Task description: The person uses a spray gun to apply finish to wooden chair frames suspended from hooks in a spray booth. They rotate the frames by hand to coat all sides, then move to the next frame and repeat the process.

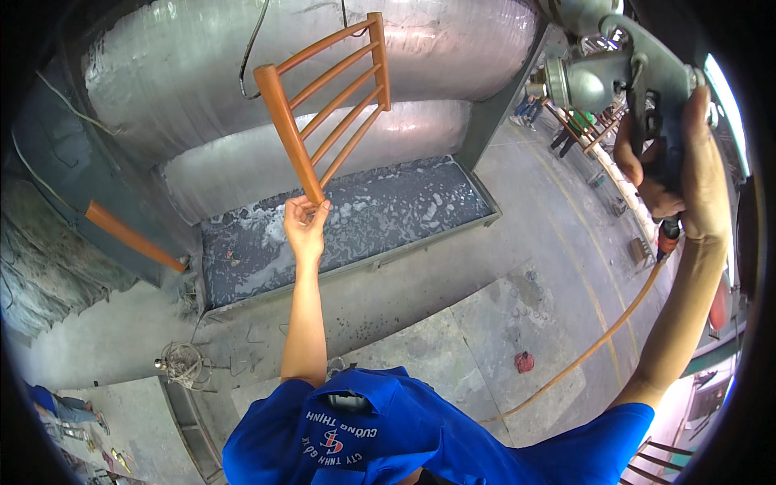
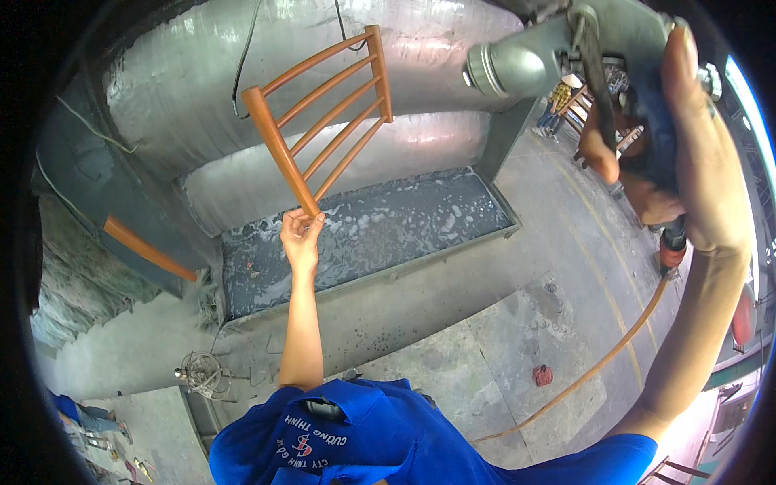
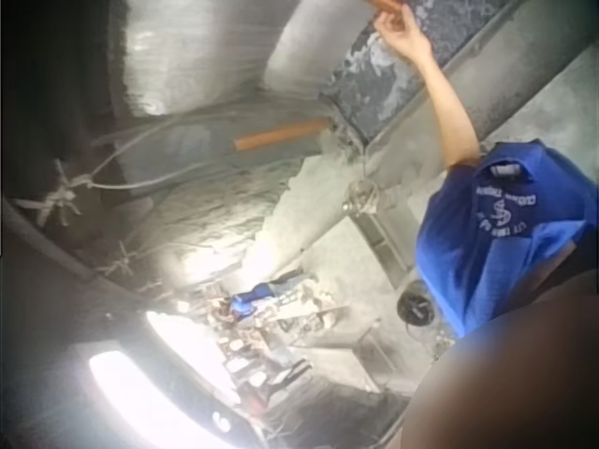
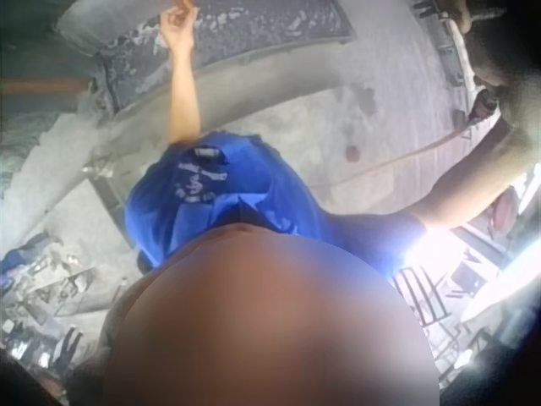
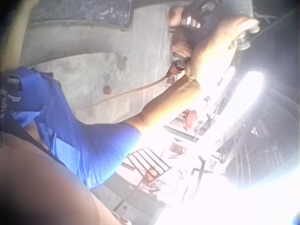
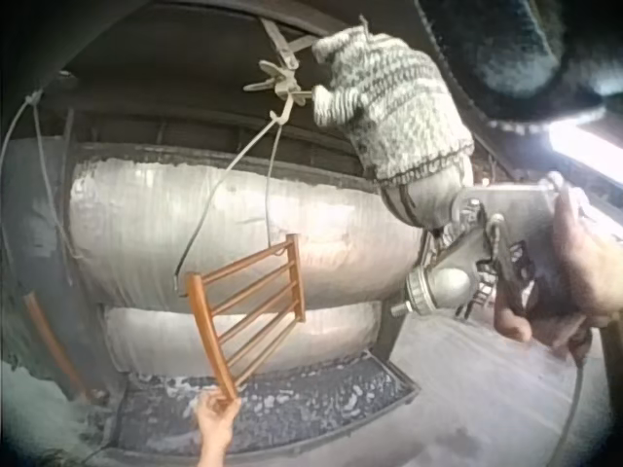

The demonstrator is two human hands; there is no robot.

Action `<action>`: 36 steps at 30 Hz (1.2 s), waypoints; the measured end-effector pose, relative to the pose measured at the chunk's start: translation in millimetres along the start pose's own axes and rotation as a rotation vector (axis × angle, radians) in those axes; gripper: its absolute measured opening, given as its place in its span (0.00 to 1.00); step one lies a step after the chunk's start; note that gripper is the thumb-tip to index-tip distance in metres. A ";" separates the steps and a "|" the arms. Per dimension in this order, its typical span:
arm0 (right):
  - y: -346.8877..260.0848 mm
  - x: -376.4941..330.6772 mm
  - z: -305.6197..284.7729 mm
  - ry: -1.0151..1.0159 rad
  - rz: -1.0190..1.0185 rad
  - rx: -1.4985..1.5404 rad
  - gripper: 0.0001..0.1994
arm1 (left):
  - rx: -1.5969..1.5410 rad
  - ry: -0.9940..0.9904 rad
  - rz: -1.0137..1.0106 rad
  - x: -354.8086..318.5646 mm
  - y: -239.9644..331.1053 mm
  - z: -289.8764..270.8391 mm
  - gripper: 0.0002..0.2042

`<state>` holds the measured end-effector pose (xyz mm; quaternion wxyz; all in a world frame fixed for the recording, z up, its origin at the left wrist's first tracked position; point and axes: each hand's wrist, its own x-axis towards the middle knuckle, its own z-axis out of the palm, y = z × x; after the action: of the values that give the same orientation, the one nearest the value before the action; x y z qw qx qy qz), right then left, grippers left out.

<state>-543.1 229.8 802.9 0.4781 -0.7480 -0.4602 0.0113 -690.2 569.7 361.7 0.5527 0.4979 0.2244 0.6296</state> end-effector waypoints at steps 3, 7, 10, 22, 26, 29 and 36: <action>-15.2 17.1 -3.9 0.057 -0.051 -0.125 0.40 | -0.007 -0.003 -0.001 1.5 -2.7 0.2 0.17; -65.6 26.3 2.6 0.127 0.039 -0.269 0.29 | 0.008 -0.009 0.009 2.7 -2.6 1.6 0.16; -102.9 27.3 11.2 0.179 0.078 -0.346 0.26 | -0.006 -0.002 0.050 2.6 -2.3 4.2 0.17; -2.9 -1.8 -2.8 -0.065 -0.123 0.073 0.42 | 0.003 0.011 0.070 -0.5 -7.2 10.5 0.18; 49.3 -46.2 42.8 0.226 -0.059 0.106 0.44 | 0.012 0.036 0.056 -2.4 -11.3 11.0 0.19; 98.9 -69.1 65.5 0.281 -0.091 0.202 0.41 | 0.029 0.039 0.070 -6.0 -12.7 12.6 0.20; 169.3 -138.2 65.4 0.220 -0.014 0.415 0.49 | 0.423 0.156 0.308 14.3 80.3 -14.9 0.19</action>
<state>-537.9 159.0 586.0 0.6689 -0.6273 -0.3982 0.0206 -739.7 563.7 428.0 0.3153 0.5806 0.3145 0.6816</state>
